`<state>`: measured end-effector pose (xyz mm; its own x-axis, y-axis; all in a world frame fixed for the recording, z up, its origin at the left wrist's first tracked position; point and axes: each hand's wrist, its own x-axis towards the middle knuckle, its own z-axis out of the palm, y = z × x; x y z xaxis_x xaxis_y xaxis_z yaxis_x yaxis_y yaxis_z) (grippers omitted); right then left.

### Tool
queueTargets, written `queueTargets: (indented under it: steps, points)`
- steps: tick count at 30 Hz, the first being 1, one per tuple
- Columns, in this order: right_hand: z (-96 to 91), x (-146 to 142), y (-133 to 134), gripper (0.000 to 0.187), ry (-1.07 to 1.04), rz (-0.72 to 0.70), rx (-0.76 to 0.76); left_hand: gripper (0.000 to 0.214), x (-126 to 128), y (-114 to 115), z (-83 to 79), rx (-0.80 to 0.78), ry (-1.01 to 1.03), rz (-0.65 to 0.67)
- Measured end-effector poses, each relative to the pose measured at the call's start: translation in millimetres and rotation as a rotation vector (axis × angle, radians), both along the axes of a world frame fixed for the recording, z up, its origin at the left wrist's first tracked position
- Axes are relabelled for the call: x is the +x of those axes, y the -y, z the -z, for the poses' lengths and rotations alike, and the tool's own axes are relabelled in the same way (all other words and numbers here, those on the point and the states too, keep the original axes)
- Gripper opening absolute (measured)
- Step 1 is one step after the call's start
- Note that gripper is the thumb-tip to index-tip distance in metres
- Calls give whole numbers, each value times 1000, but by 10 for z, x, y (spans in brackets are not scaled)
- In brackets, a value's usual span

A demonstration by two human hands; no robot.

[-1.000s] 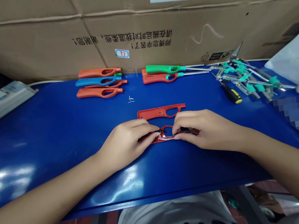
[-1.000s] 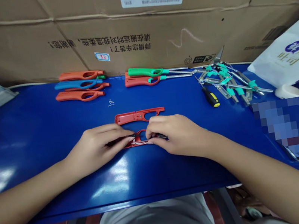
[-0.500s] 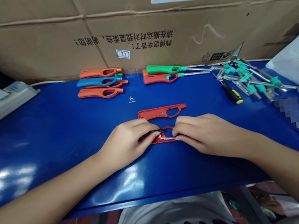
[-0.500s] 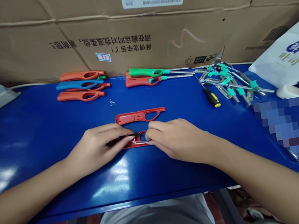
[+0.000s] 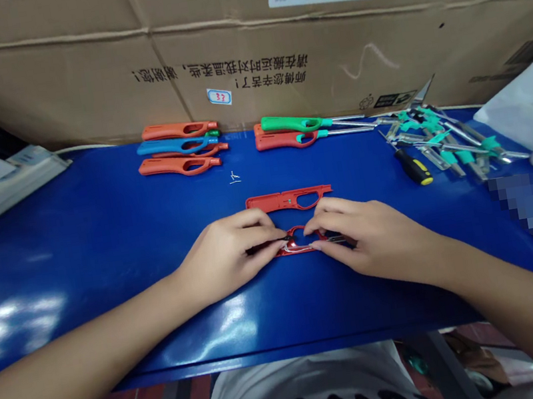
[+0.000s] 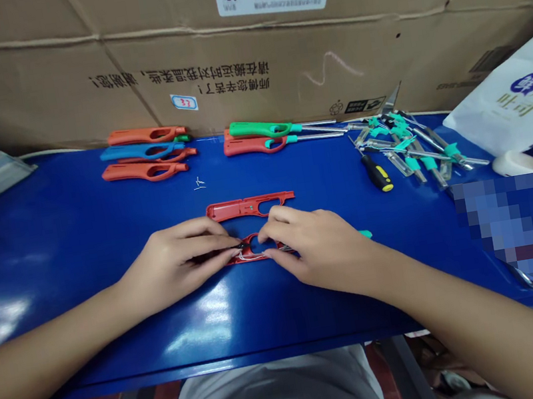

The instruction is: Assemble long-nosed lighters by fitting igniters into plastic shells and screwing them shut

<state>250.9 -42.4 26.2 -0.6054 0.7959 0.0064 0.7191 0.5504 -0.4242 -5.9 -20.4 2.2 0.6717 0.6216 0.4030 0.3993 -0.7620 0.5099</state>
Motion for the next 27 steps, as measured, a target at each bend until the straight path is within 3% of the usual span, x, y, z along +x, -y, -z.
queueTargets:
  steps: [20, 27]
  points:
    - [33, -82, -21, 6, -193, 89, -210, 14, 5, -2, 25, -16, 0, -15]
    - [-13, 8, -43, 11, -370, 225, -587, 17, -5, 5, 15, -39, -5, -16]
